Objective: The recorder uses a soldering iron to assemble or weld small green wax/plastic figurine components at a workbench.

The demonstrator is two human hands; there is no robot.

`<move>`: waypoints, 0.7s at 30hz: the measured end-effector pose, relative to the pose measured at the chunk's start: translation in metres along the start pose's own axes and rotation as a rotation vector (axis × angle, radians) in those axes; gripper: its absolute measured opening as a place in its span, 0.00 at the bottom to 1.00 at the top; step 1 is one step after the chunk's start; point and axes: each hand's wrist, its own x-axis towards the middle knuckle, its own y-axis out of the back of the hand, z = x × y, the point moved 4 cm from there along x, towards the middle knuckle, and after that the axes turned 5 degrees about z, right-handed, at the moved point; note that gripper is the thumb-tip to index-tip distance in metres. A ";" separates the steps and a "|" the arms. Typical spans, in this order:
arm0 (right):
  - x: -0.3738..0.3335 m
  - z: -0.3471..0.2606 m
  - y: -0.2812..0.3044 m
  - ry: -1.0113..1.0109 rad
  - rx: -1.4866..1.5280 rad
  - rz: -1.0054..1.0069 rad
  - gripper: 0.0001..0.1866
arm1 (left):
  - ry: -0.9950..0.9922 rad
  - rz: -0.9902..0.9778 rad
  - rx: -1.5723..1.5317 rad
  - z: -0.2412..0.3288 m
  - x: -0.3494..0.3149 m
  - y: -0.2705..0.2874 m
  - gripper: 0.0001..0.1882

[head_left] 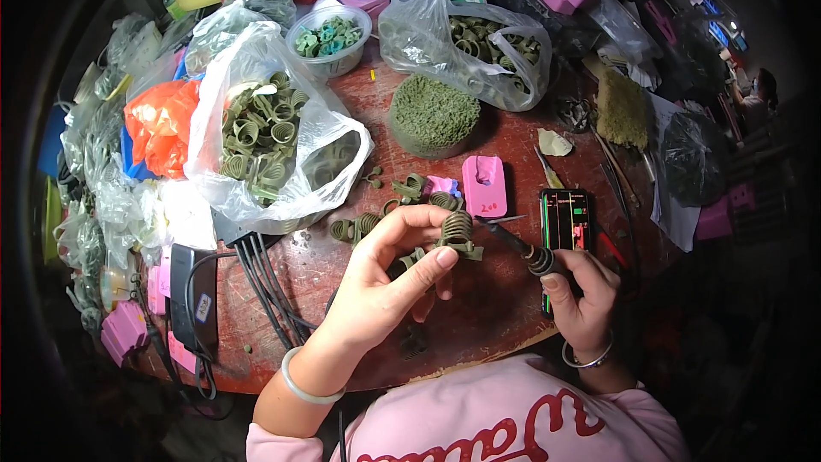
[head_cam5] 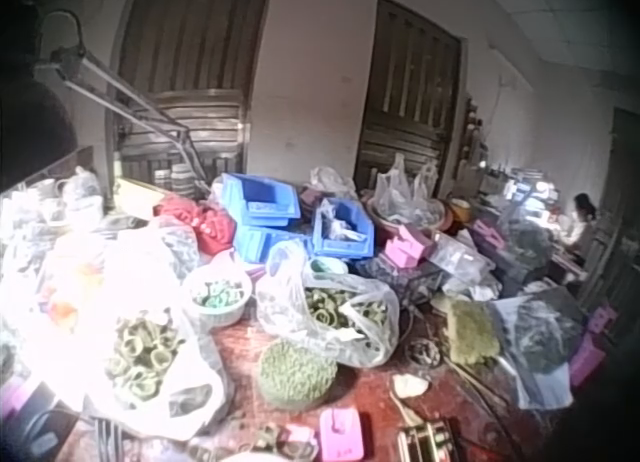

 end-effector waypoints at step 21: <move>0.000 -0.001 0.000 0.001 -0.017 -0.021 0.13 | 0.010 -0.013 -0.008 -0.001 0.000 0.001 0.17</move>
